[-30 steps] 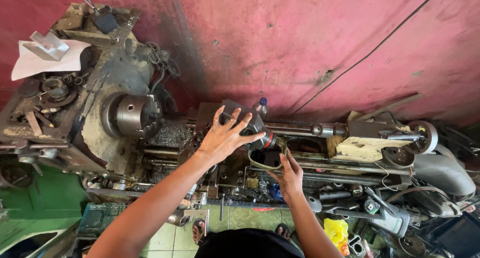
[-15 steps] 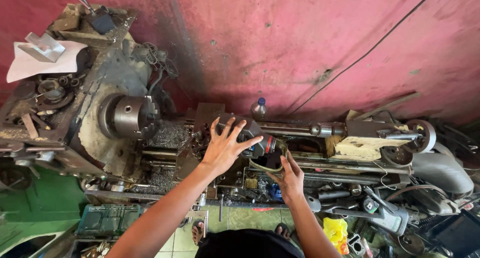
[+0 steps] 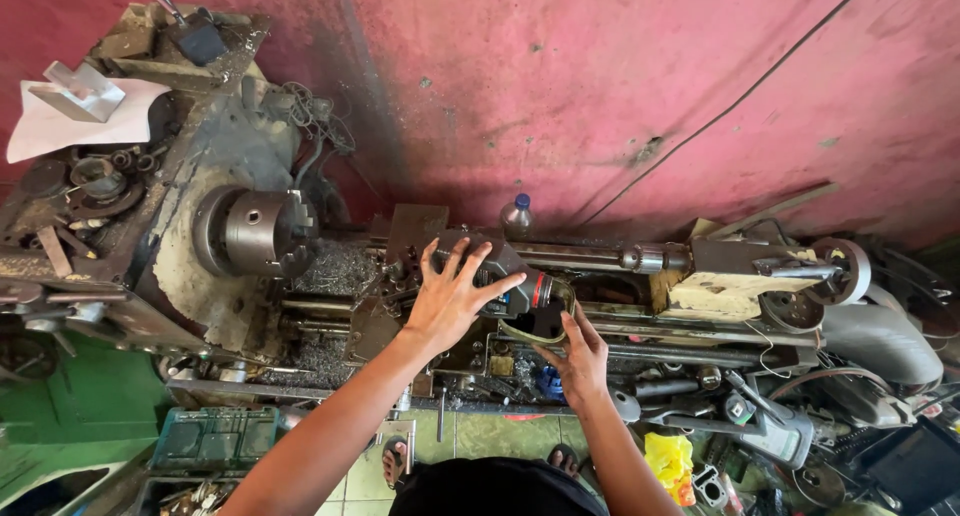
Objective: Applying oil to the sliding surfaces and gears of a metal lathe using a brush and an oil bottle.
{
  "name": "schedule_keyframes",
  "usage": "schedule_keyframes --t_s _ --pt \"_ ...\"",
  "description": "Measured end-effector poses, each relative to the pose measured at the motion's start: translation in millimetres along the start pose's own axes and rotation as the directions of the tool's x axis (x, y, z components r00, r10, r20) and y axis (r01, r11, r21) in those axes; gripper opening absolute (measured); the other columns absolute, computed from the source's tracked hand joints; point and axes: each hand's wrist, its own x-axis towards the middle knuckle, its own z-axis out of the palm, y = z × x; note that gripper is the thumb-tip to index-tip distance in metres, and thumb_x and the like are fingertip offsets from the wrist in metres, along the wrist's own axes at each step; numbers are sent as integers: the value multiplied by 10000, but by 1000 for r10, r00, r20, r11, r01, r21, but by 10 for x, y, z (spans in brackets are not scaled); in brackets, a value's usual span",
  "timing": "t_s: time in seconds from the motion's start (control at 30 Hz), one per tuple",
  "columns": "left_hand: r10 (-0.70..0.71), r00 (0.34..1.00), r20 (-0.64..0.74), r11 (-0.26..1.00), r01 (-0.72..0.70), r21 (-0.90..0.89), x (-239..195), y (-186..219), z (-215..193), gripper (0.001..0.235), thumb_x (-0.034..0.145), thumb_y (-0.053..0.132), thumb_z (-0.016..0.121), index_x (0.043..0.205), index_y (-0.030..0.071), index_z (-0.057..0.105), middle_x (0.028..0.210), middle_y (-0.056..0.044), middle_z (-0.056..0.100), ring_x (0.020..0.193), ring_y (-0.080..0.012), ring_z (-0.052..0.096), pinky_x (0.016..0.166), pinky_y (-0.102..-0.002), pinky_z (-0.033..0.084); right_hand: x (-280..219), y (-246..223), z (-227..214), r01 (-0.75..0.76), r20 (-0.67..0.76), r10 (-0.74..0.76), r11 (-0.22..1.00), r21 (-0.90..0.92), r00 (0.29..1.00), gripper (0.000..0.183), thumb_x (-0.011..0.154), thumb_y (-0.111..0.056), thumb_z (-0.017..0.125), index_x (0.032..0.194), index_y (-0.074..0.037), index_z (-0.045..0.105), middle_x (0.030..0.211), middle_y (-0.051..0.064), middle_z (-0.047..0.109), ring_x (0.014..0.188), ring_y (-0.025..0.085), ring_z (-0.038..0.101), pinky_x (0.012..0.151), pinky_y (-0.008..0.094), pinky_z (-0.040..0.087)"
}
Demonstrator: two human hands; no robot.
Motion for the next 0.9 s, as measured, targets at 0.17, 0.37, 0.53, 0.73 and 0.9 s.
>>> schedule_keyframes --t_s 0.17,0.37,0.53,0.73,0.9 --pt "4 1000 10 1000 -4 -8 2 -5 -23 1058 642 192 947 1497 488 399 1465 -165 446 1389 -410 455 1050 -793 289 46 31 -28 -3 -1 3 1000 4 1000 453 965 -137 681 1411 -150 600 1227 191 684 999 342 695 869 675 582" --pt "3 1000 30 1000 -2 -5 5 -8 -11 1050 654 191 943 1497 489 393 1469 -162 437 1397 -406 448 1053 -795 286 93 69 -52 -3 -3 3 1000 2 1000 454 966 -141 682 1412 -155 601 1229 191 689 1002 341 701 869 674 582" --pt "-15 998 54 1000 15 -12 16 24 -77 1033 671 204 938 1498 497 392 1477 -163 436 1407 -402 435 1061 -801 277 43 33 -25 -8 -15 8 1000 10 1000 454 959 -140 691 1405 -152 604 1233 190 689 1001 346 701 870 678 580" --pt "-241 948 -211 953 190 -235 126 88 -309 1068 466 229 1011 1403 402 529 1428 -133 395 1325 -372 425 1051 -723 284 75 49 -52 -5 -22 5 1000 1 1000 472 950 -139 702 1410 -146 596 1244 218 682 1010 354 699 885 695 567" --pt "-407 848 -340 841 203 -501 269 109 -698 1060 504 215 992 1443 318 512 1385 -144 382 1220 -370 430 993 -647 332 138 105 -106 -5 -19 5 1000 18 1000 488 943 -142 711 1416 -146 593 1218 211 690 976 350 700 863 694 571"
